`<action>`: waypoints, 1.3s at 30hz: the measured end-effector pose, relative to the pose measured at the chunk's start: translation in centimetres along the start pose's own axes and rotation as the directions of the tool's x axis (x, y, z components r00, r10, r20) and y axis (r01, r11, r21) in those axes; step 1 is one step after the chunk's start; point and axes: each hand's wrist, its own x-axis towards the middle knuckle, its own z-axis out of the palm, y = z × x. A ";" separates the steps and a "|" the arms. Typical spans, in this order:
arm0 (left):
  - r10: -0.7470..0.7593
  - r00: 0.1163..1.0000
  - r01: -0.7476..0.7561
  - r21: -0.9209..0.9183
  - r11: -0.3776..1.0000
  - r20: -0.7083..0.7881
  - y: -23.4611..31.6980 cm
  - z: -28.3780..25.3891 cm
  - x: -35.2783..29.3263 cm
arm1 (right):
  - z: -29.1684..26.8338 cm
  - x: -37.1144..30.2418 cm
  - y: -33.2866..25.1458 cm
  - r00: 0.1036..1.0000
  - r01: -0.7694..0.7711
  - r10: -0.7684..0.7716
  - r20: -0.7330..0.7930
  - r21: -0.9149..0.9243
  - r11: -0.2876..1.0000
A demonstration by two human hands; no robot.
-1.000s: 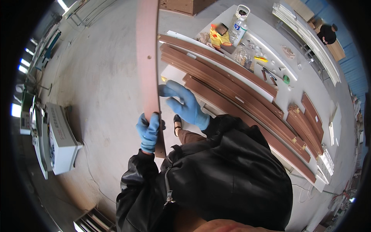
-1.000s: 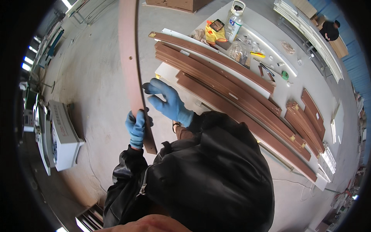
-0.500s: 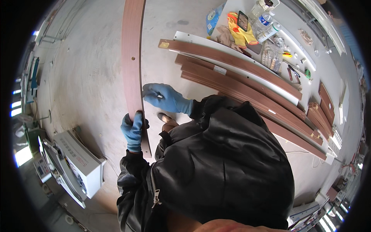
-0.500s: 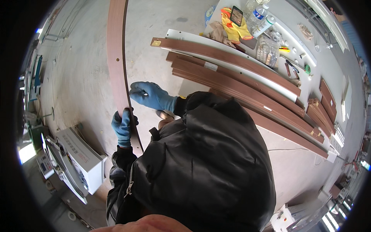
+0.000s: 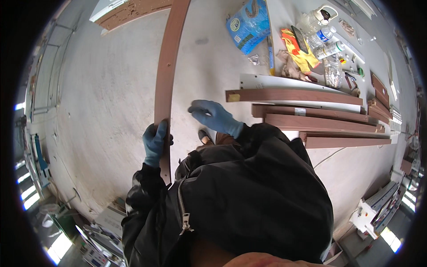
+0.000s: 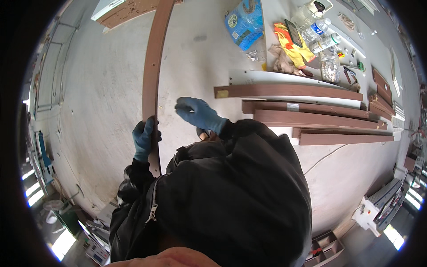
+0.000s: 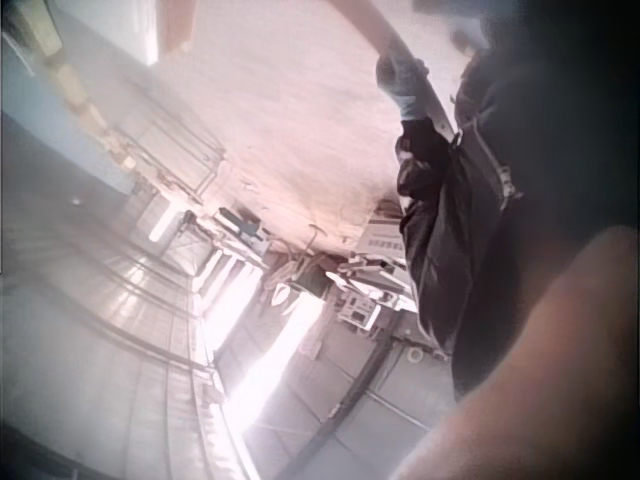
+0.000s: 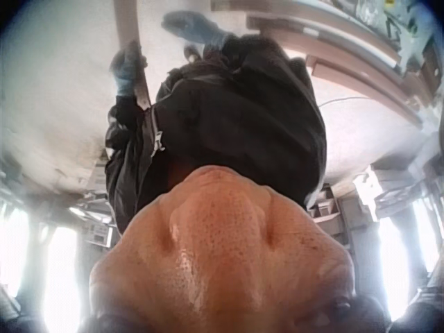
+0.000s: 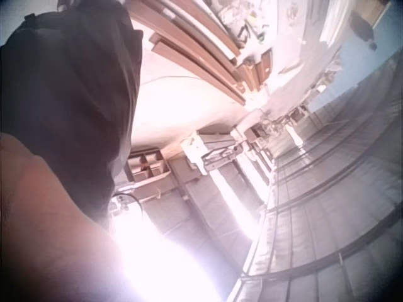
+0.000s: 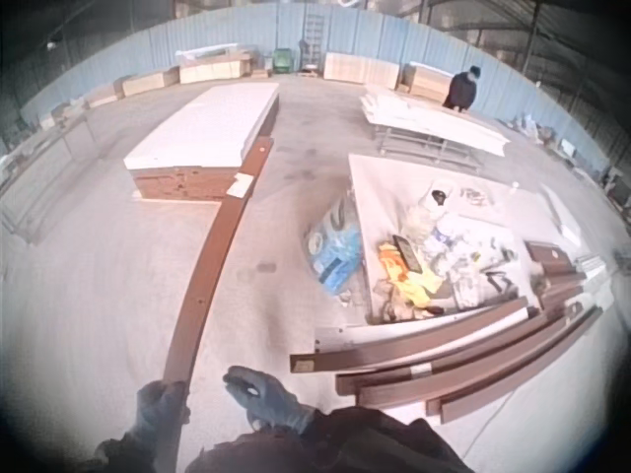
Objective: The person wipes several long wooden panels and a white board with a cloth, using a liquid from a plastic bottle. They handle the panels one at a time, wiping each surface and then placing them back on the workbench.
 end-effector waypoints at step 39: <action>-0.262 0.573 -0.328 0.510 0.795 0.777 38.5 33.1 67.8 | -35.7 40.2 1.7 0.255 -0.031 0.243 -0.936 0.243 0.970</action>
